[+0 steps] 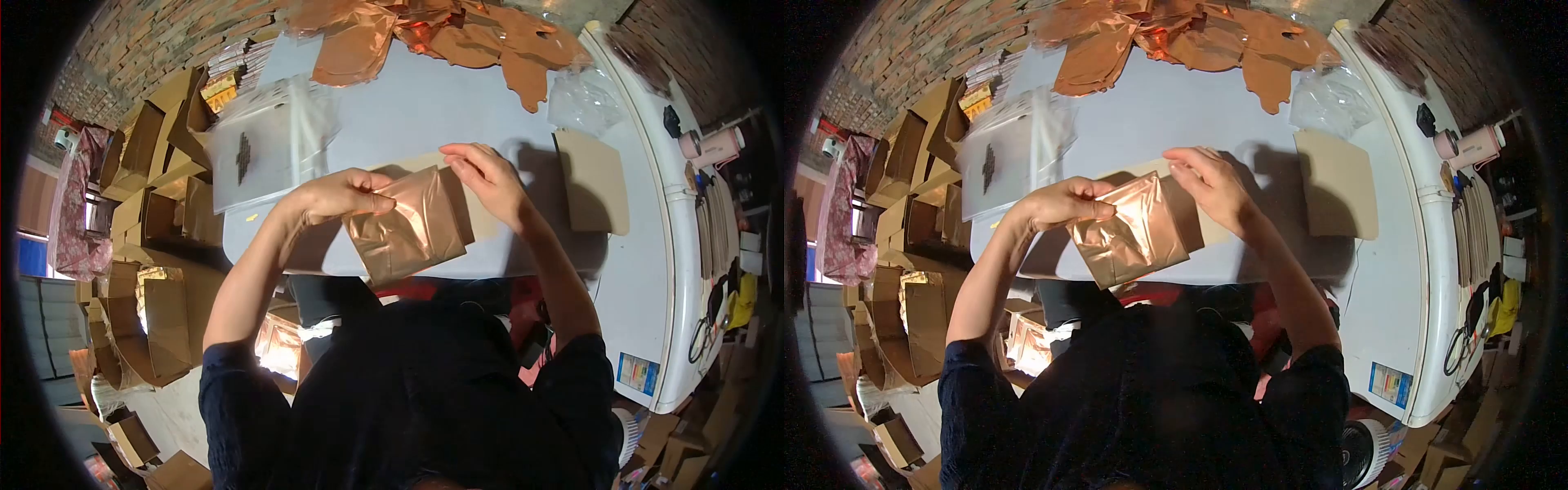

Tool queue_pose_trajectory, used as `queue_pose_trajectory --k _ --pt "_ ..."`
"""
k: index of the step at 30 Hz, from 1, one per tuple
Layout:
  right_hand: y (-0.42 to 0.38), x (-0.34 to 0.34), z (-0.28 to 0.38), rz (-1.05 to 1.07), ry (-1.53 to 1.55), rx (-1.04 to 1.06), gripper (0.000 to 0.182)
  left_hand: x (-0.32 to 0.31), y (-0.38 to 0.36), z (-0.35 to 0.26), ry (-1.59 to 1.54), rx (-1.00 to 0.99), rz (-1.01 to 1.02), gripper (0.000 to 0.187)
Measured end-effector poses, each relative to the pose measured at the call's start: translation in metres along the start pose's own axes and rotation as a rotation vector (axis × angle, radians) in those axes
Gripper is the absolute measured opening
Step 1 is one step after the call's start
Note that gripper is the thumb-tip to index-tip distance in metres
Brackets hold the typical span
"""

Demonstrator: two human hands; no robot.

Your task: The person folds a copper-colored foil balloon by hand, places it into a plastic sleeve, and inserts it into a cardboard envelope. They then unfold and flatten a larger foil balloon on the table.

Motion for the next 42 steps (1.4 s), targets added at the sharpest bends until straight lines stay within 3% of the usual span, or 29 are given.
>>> queue_pose_trajectory --k 3,6,9,16,19,23,30,34,38,41,42 --pt "-0.006 -0.002 0.008 0.128 0.38 -0.104 0.023 0.006 0.023 -0.009 0.003 0.017 0.091 0.032" --pt "-0.008 0.002 -0.002 0.195 0.276 -0.193 0.024 0.013 0.04 -0.013 -0.005 -0.002 0.169 0.031" --pt "-0.01 0.0 -0.014 0.157 0.414 -0.262 0.024 0.024 0.055 -0.015 0.044 0.021 0.235 0.032" --pt "-0.008 0.008 -0.039 0.214 0.48 -0.38 0.026 0.033 0.075 -0.023 0.05 0.072 0.183 0.035" --pt "-0.001 0.013 -0.047 0.226 0.514 -0.423 0.029 0.04 0.083 -0.02 0.017 0.16 0.014 0.036" --pt "0.008 0.013 -0.058 0.226 0.48 -0.485 0.028 0.048 0.074 -0.027 0.026 0.217 -0.052 0.04" --pt "0.023 0.015 -0.072 0.215 0.222 -0.503 0.031 0.041 0.043 -0.016 -0.077 0.033 -0.101 0.034" --pt "0.03 0.007 -0.081 0.215 0.041 -0.542 0.038 0.029 0.04 -0.006 -0.029 0.027 -0.241 0.035" --pt "0.037 0.005 -0.073 0.234 -0.194 -0.557 0.041 0.023 0.039 0.012 0.114 -0.075 -0.351 0.036" --pt "0.039 0.005 -0.066 0.262 -0.23 -0.587 0.039 -0.003 0.022 -0.01 0.83 0.158 -0.651 0.037" --pt "0.04 0.006 -0.063 0.279 -0.235 -0.62 0.038 -0.014 0.019 -0.014 0.884 0.09 -0.717 0.04"
Point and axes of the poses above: each hand's wrist, its own y-axis towards the middle knuckle, its own x-axis out of the back of the hand, z = x × y, the point moved 2 cm from there along y, towards the middle knuckle, and after that the axes turned 15 degrees about z, right-handed, at the moved point
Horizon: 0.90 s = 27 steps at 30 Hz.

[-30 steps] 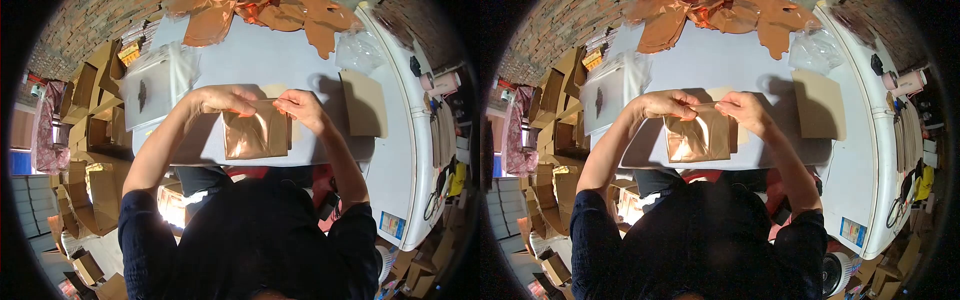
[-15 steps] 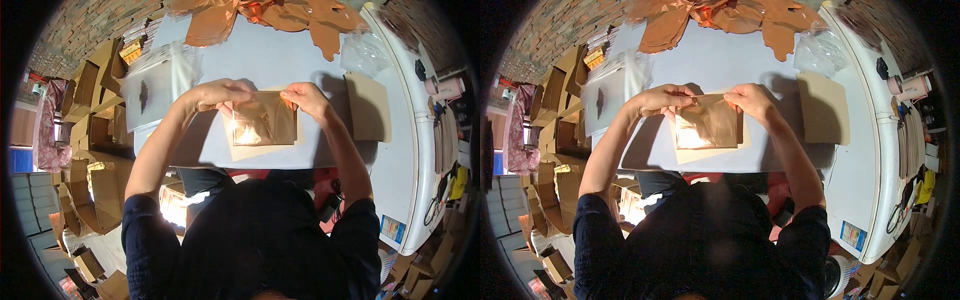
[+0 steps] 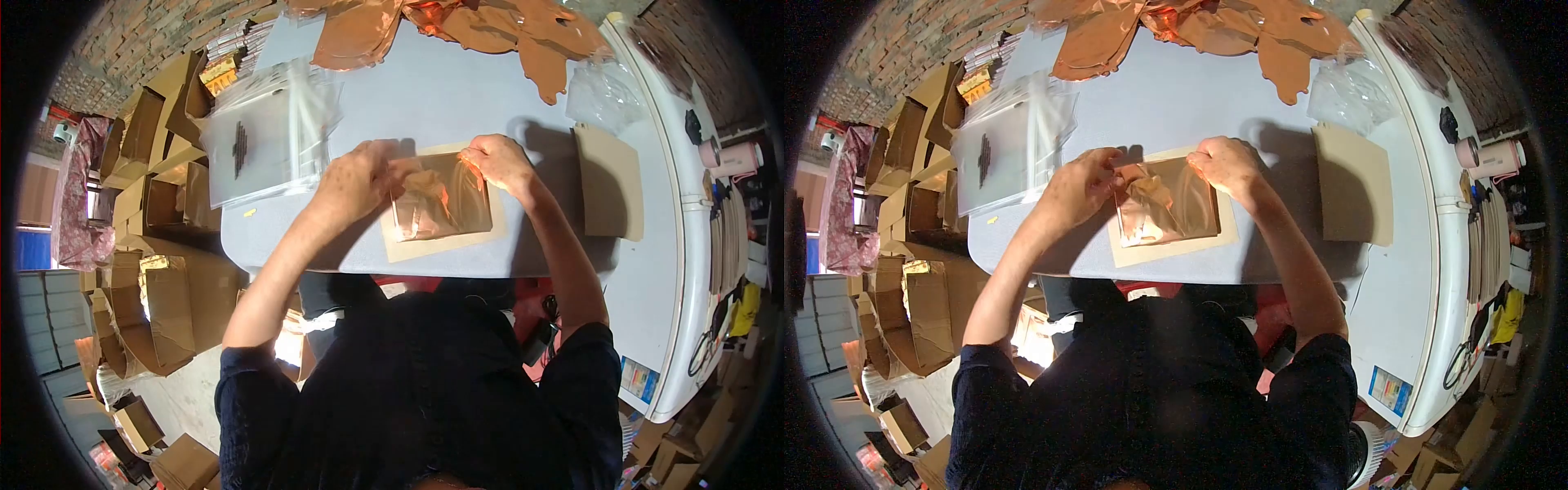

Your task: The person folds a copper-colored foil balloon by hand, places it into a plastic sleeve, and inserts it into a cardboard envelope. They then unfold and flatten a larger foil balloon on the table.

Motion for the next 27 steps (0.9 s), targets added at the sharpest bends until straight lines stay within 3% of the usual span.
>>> queue_pose_trajectory --k 4,7,14,16,22,25,27 --pt "0.004 -0.004 -0.002 -0.066 -0.064 0.03 0.041 -0.028 -0.015 -0.009 0.193 -0.218 -0.281 0.04" --pt "-0.003 -0.004 0.003 -0.023 0.003 0.003 0.041 -0.06 -0.01 -0.012 0.324 -0.284 -0.408 0.063" --pt "0.001 -0.011 0.0 -0.141 -0.154 0.12 0.033 -0.115 -0.004 -0.027 0.349 -0.188 -0.347 0.069" --pt "-0.002 -0.014 0.0 -0.191 -0.181 0.177 0.031 -0.119 -0.004 -0.031 0.37 -0.145 -0.346 0.068" --pt "-0.007 -0.015 0.008 -0.188 -0.244 0.081 0.022 -0.122 -0.005 -0.032 0.351 -0.108 -0.34 0.068" --pt "-0.014 -0.014 0.016 -0.175 -0.284 0.152 0.028 -0.123 -0.004 -0.033 0.364 -0.098 -0.322 0.069" --pt "-0.017 -0.02 0.011 -0.276 -0.325 0.202 0.018 -0.121 -0.005 -0.034 0.37 -0.076 -0.295 0.07"
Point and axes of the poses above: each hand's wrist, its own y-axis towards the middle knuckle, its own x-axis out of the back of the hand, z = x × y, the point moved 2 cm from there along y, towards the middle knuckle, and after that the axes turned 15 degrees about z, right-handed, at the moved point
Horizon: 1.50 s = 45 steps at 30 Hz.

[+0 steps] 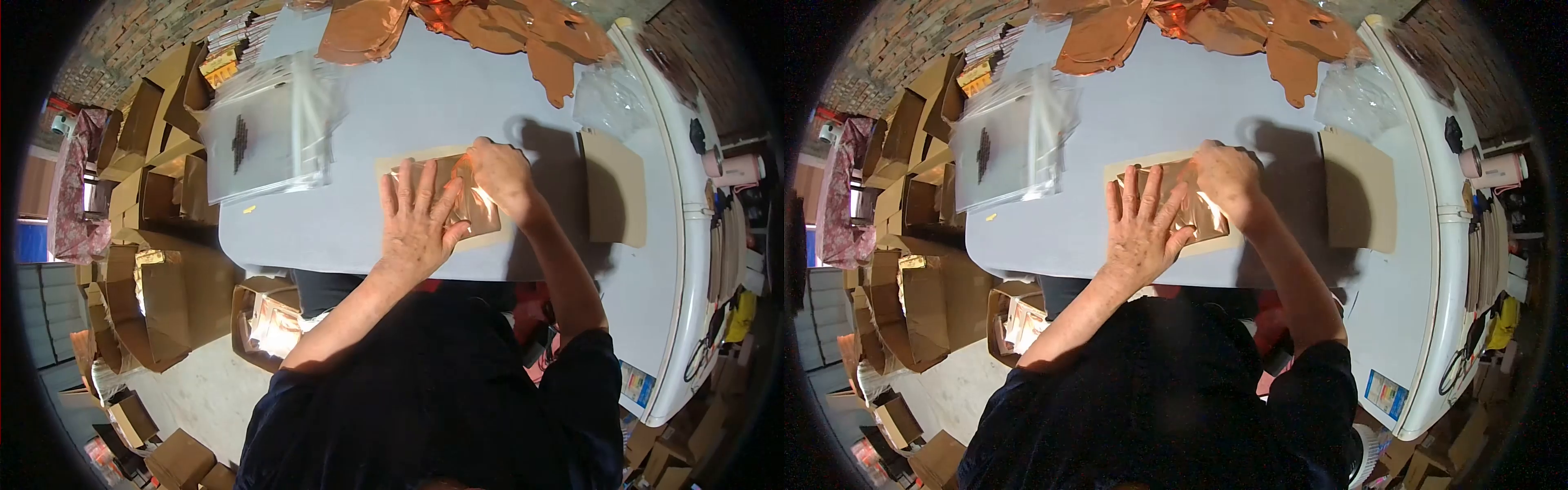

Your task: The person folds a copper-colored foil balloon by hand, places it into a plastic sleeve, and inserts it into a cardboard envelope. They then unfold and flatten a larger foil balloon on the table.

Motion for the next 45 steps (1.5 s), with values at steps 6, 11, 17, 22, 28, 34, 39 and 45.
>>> queue_pose_trajectory --k 6,11,17,22,28,34,39,45 --pt "-0.005 0.0 0.017 -0.291 -0.334 0.016 0.026 0.0 0.0 0.0 0.037 -0.016 -0.048 0.068" --pt "-0.035 -0.009 0.025 -0.219 -0.335 0.265 0.054 0.001 0.001 0.001 0.058 -0.012 0.001 0.068" --pt "-0.038 -0.033 0.01 -0.14 -0.26 0.179 0.067 0.001 0.001 0.006 -0.023 -0.047 -0.023 0.066" --pt "-0.037 -0.035 0.01 -0.127 -0.261 0.161 0.069 0.043 0.001 0.031 -0.568 0.009 0.043 0.065" --pt "-0.036 -0.038 0.012 -0.135 -0.256 0.145 0.069 0.055 0.017 0.061 -0.449 -0.06 0.024 0.05" --pt "-0.039 -0.039 0.016 -0.14 -0.243 0.115 0.065 0.025 0.033 0.055 -0.101 -0.294 0.0 0.049" --pt "-0.039 -0.039 0.014 -0.137 -0.22 0.112 0.063 0.018 0.031 0.056 -0.027 -0.287 -0.011 0.049" --pt "-0.039 -0.041 0.006 -0.197 -0.118 0.142 0.059 0.018 0.029 0.054 0.008 -0.279 -0.019 0.049"
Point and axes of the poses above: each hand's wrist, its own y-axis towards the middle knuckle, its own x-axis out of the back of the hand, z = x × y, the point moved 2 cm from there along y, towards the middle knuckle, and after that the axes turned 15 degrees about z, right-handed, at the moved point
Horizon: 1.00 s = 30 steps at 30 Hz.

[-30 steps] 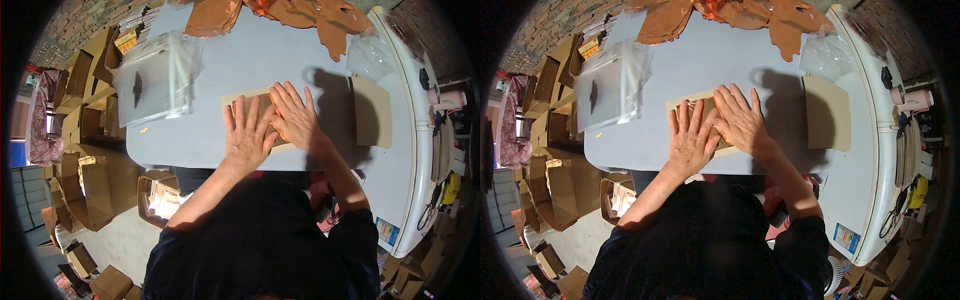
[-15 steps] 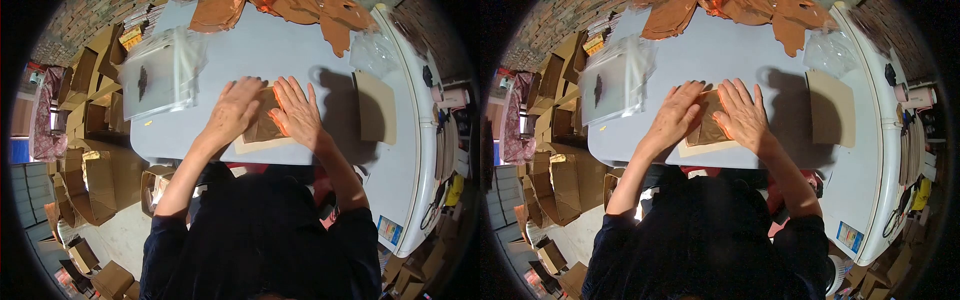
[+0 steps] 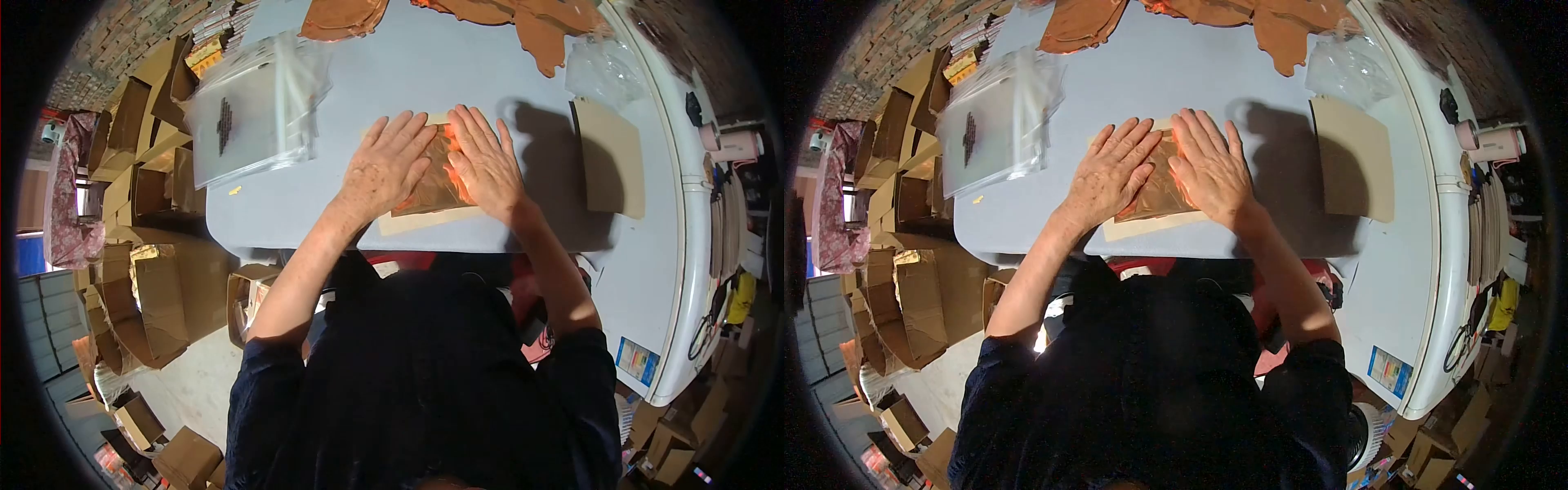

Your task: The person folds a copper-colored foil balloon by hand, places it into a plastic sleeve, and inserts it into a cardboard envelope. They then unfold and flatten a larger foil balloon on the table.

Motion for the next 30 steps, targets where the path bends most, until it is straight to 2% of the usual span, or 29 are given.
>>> queue_pose_trajectory --k 2,5,8,10,12,14,17,19,20,22,25,26,28,30 --pt "-0.001 0.006 -0.001 -0.028 0.057 0.012 0.057 0.001 0.001 0.0 0.003 -0.004 -0.005 0.049" --pt "-0.015 0.011 -0.009 -0.191 0.339 0.073 0.051 0.003 0.001 0.0 0.001 -0.008 -0.005 0.048" --pt "-0.051 0.026 0.008 -0.22 0.391 -0.01 0.042 0.004 -0.001 -0.001 -0.014 -0.013 0.002 0.048" --pt "-0.084 0.03 0.023 -0.255 0.401 -0.034 0.029 0.004 -0.006 -0.003 -0.032 -0.018 0.008 0.048" --pt "-0.12 0.035 0.042 -0.145 0.527 -0.08 0.018 0.005 -0.016 -0.014 -0.048 -0.015 0.025 0.048" --pt "-0.156 0.011 0.063 0.054 0.932 -0.223 0.013 0.007 -0.03 -0.028 -0.056 -0.007 0.061 0.049" --pt "-0.182 -0.026 0.082 0.434 1.194 -0.313 0.021 0.009 -0.05 -0.046 -0.083 0.009 0.104 0.051" --pt "-0.187 -0.053 0.089 0.411 1.441 -0.294 0.03 0.007 -0.059 -0.055 -0.085 0.016 0.099 0.055" --pt "-0.187 -0.067 0.086 0.414 1.426 -0.291 0.04 0.007 -0.062 -0.058 -0.085 0.021 0.096 0.056" --pt "-0.169 -0.061 0.097 0.307 1.412 -0.396 0.047 0.003 -0.066 -0.061 -0.068 0.037 0.085 0.058" --pt "-0.168 -0.088 0.1 0.245 1.314 -0.398 0.054 0.001 -0.068 -0.062 -0.079 0.052 0.085 0.058" --pt "-0.17 -0.097 0.102 0.157 1.218 -0.355 0.056 0.001 -0.067 -0.063 -0.087 0.059 0.086 0.059" --pt "-0.179 -0.208 0.091 0.092 1.435 -0.394 0.064 -0.003 -0.067 -0.064 -0.092 0.08 0.131 0.06" --pt "-0.169 -0.136 0.094 0.092 1.375 -0.244 0.06 -0.005 -0.07 -0.062 -0.109 0.086 0.143 0.061"
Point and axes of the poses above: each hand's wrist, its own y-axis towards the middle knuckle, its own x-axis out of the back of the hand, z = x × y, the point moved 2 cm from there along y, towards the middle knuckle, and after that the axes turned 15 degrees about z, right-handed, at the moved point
